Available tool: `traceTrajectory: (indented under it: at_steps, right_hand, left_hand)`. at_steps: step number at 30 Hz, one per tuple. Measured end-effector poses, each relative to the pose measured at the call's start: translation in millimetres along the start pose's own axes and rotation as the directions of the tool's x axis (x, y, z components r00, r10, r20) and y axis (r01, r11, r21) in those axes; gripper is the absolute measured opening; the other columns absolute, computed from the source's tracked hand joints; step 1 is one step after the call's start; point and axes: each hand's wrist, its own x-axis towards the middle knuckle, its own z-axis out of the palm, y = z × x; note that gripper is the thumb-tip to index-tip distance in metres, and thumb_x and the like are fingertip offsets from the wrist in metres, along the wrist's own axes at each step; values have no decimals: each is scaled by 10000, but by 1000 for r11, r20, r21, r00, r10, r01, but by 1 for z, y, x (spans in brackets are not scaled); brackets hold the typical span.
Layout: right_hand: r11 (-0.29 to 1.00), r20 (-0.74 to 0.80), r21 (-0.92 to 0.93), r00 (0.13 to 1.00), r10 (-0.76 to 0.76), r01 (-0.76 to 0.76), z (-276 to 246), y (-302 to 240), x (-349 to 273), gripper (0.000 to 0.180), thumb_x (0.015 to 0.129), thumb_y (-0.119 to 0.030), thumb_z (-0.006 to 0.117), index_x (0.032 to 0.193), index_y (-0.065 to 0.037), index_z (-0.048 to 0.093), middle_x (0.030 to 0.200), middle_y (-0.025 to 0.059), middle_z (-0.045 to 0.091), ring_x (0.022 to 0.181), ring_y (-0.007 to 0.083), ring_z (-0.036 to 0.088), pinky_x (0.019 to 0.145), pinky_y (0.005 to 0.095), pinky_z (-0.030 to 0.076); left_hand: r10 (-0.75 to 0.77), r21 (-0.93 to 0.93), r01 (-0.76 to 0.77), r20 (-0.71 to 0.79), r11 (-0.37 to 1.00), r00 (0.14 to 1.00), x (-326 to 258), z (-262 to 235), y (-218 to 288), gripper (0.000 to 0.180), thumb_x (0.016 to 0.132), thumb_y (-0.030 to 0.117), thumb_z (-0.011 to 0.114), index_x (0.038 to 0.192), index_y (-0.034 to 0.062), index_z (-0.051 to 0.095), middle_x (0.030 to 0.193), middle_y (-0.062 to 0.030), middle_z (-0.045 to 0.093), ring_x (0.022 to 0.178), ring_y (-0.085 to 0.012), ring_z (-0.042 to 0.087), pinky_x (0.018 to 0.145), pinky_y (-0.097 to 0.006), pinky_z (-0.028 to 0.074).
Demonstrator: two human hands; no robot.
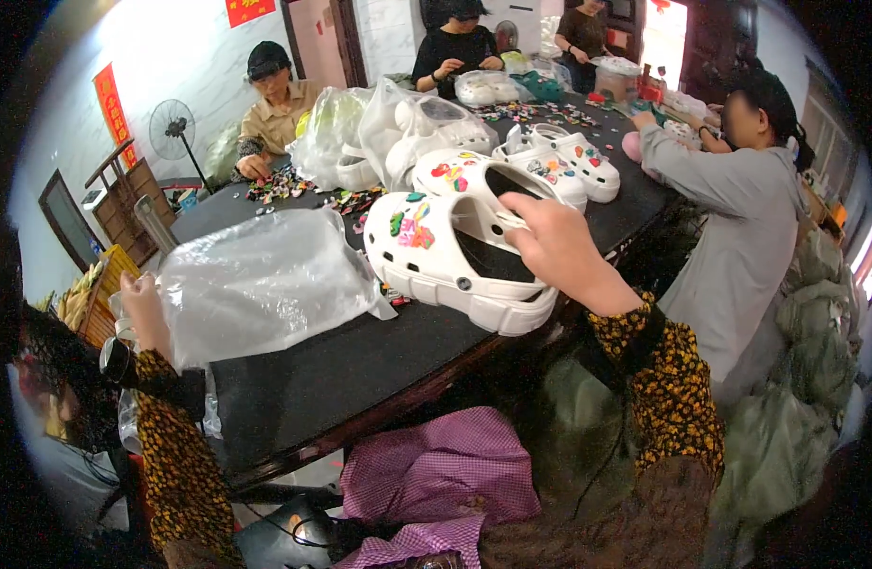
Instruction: The recorder attaches decorative charms to clogs and then packages them into plastic bags within a shoe manufacturing environment.
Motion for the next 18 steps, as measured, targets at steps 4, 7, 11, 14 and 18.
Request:
traceTrajectory:
  at_steps: [4, 7, 11, 14, 18]
  right_hand:
    - [962, 67, 192, 980, 187, -197, 8, -16, 16, 387, 745, -69, 617, 1128, -13, 597, 964, 152, 663, 847, 193, 630, 778, 305, 474]
    - [922, 78, 301, 970, 230, -243, 23, -30, 29, 380, 749, -41, 608, 1129, -22, 611, 934, 93, 670, 835, 130, 604, 769, 277, 472]
    - [834, 165, 434, 940, 299, -341, 41, -52, 41, 272, 760, -2, 607, 1025, -36, 653, 834, 26, 653, 720, 68, 571, 678, 227, 465]
    - [817, 163, 525, 970, 181, -240, 62, -77, 41, 207, 785, -5, 592, 981, -36, 653, 827, 21, 648, 766, 62, 569, 707, 227, 468]
    - [752, 204, 639, 978, 36, -161, 75, -124, 28, 172, 840, -104, 542, 957, -47, 655, 691, 140, 634, 585, 170, 587, 548, 297, 447]
  left_hand:
    - [326, -77, -317, 266, 945, 907, -62, -1, 80, 391, 888, 102, 567, 1254, -9, 487, 1243, -148, 515, 1128, -252, 502, 962, -333, 393]
    - [234, -268, -69, 653, 961, 720, -112, 4, 120, 363, 934, 138, 534, 1253, -27, 481, 1053, -78, 607, 957, -149, 572, 822, -277, 457]
    - [178, -319, 319, 899, 893, 399, -166, -10, 177, 498, 991, 249, 444, 1387, -26, 322, 1107, -147, 604, 927, -190, 611, 789, -301, 492]
    - [120, -332, 463, 895, 822, 429, -169, -12, 179, 553, 986, 265, 460, 1400, -50, 275, 1080, -127, 600, 899, -170, 606, 758, -286, 485]
    - [-6, -300, 697, 916, 652, 401, -142, -14, 152, 599, 990, 359, 433, 1412, -35, 275, 1124, -119, 583, 920, -167, 604, 776, -288, 481]
